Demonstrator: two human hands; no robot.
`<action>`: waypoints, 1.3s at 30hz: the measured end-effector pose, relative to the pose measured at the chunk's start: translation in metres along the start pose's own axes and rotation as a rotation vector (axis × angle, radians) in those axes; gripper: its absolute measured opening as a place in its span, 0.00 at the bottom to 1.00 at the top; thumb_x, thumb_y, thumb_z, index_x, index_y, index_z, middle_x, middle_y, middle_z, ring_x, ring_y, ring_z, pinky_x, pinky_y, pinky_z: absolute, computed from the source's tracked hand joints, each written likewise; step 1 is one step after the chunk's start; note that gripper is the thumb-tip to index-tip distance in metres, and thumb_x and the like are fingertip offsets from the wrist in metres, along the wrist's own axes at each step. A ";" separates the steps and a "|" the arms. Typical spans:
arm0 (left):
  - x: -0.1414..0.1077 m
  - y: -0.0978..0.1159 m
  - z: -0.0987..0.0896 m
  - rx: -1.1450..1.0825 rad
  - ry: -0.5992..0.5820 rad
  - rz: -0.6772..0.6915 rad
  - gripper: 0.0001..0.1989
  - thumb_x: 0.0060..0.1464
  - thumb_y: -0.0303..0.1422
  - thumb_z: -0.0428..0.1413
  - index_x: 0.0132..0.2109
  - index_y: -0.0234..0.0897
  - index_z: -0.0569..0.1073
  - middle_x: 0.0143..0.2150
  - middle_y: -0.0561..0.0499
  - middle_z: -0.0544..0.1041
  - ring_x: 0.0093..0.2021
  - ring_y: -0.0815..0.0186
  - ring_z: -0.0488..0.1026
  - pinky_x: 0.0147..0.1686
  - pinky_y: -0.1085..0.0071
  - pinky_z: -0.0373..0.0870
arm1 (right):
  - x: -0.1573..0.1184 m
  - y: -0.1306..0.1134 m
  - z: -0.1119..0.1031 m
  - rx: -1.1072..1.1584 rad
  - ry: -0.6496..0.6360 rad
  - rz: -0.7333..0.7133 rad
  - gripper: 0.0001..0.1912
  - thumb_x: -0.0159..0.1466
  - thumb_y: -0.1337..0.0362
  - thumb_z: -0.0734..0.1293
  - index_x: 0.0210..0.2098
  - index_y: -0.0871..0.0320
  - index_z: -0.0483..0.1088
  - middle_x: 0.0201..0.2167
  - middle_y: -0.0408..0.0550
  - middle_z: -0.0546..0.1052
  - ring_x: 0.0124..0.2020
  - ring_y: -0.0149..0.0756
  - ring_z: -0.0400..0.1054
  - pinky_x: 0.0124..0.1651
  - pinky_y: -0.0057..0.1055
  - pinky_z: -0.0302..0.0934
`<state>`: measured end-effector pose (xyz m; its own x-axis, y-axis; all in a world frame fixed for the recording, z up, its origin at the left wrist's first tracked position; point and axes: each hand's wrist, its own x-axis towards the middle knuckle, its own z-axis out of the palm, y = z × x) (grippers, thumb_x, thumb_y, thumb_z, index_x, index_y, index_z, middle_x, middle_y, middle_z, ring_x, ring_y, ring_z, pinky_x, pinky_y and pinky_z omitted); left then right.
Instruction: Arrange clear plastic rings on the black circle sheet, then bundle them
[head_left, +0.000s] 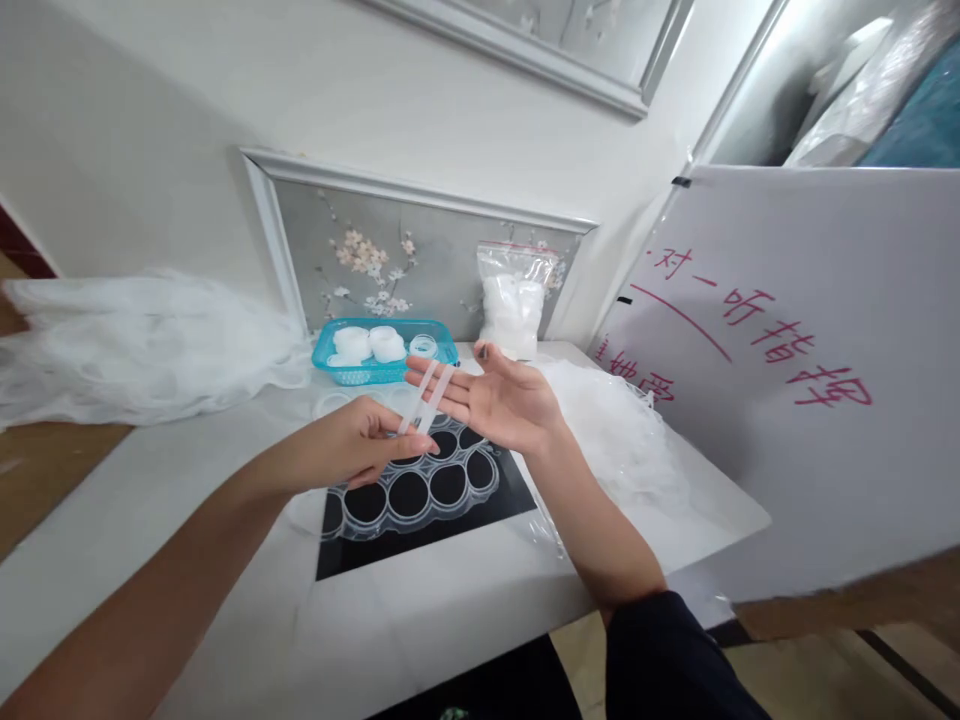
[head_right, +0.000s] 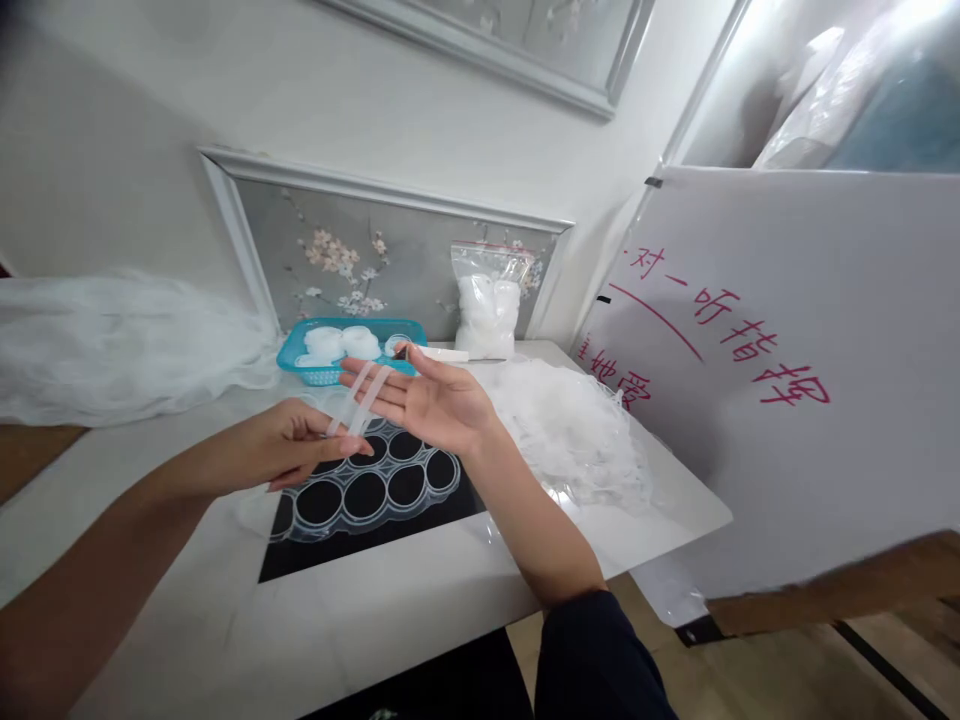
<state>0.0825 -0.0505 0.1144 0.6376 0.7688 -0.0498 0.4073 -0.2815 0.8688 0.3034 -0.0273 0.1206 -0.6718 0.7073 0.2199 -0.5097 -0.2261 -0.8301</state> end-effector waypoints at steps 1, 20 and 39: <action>0.000 0.001 0.002 0.014 -0.023 -0.023 0.17 0.58 0.44 0.54 0.31 0.36 0.77 0.10 0.59 0.61 0.12 0.76 0.53 0.15 0.77 0.51 | -0.002 0.000 0.003 -0.013 0.008 -0.007 0.12 0.58 0.50 0.70 0.33 0.50 0.68 0.50 0.46 0.76 0.59 0.40 0.65 0.64 0.46 0.53; -0.004 0.014 0.005 -0.045 -0.114 -0.008 0.22 0.57 0.45 0.56 0.19 0.38 0.71 0.08 0.55 0.60 0.43 0.62 0.77 0.37 0.76 0.69 | -0.018 -0.003 0.021 -0.030 0.049 -0.043 0.10 0.59 0.50 0.69 0.33 0.48 0.71 0.51 0.43 0.75 0.61 0.40 0.62 0.66 0.46 0.51; -0.013 0.022 -0.001 -0.166 -0.273 -0.097 0.28 0.54 0.43 0.60 0.59 0.35 0.70 0.10 0.62 0.60 0.10 0.76 0.50 0.12 0.79 0.48 | -0.015 0.001 0.017 0.076 0.063 -0.001 0.07 0.61 0.54 0.68 0.35 0.49 0.72 0.53 0.43 0.75 0.63 0.41 0.61 0.68 0.47 0.49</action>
<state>0.0829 -0.0665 0.1349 0.7616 0.5992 -0.2470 0.3771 -0.0999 0.9208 0.3037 -0.0493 0.1254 -0.6377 0.7474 0.1862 -0.5513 -0.2740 -0.7880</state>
